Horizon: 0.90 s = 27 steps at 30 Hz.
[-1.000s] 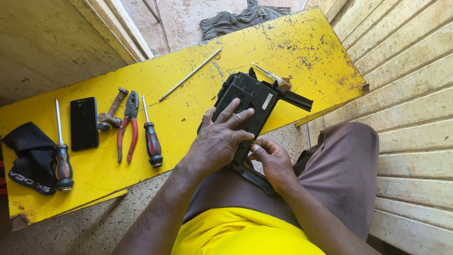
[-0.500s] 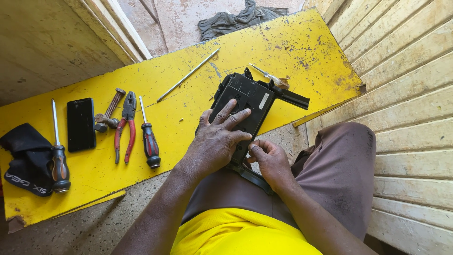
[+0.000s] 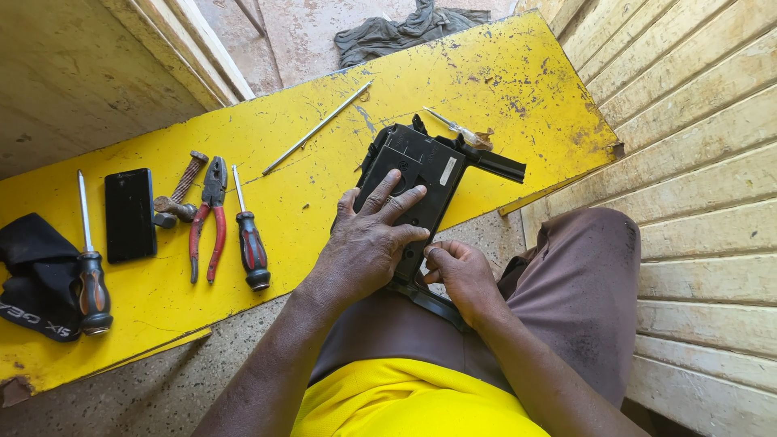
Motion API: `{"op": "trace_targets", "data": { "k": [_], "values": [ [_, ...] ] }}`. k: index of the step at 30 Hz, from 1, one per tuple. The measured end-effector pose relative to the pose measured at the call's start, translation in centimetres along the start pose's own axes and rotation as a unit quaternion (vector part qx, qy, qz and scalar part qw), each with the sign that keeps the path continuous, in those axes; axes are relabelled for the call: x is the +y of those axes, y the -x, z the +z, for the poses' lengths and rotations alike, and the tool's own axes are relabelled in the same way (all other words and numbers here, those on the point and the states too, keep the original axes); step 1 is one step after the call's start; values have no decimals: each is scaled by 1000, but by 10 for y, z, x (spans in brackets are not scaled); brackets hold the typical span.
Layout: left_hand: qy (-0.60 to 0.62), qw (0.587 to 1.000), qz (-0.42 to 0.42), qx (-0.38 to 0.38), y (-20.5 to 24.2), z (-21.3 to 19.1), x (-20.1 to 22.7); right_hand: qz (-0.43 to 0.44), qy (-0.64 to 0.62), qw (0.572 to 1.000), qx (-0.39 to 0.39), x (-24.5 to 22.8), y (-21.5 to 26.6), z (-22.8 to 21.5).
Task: The person disassembles a black electronic device, likely a drone, using a screwdriver to remove screws from the casing. They manipulate the device on their lap, turning it over to access different sides and removing components.
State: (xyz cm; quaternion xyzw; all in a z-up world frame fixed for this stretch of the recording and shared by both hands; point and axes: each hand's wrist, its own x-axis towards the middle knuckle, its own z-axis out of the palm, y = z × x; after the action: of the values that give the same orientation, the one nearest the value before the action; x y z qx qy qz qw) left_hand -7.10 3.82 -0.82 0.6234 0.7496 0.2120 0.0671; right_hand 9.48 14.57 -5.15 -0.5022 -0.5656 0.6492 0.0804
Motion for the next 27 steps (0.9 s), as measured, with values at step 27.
{"op": "trace_targets", "data": {
  "k": [27],
  "values": [
    [-6, 999, 5, 49, 7, 7, 5, 83, -168, 978, -87, 11, -21, -18]
  ]
}}
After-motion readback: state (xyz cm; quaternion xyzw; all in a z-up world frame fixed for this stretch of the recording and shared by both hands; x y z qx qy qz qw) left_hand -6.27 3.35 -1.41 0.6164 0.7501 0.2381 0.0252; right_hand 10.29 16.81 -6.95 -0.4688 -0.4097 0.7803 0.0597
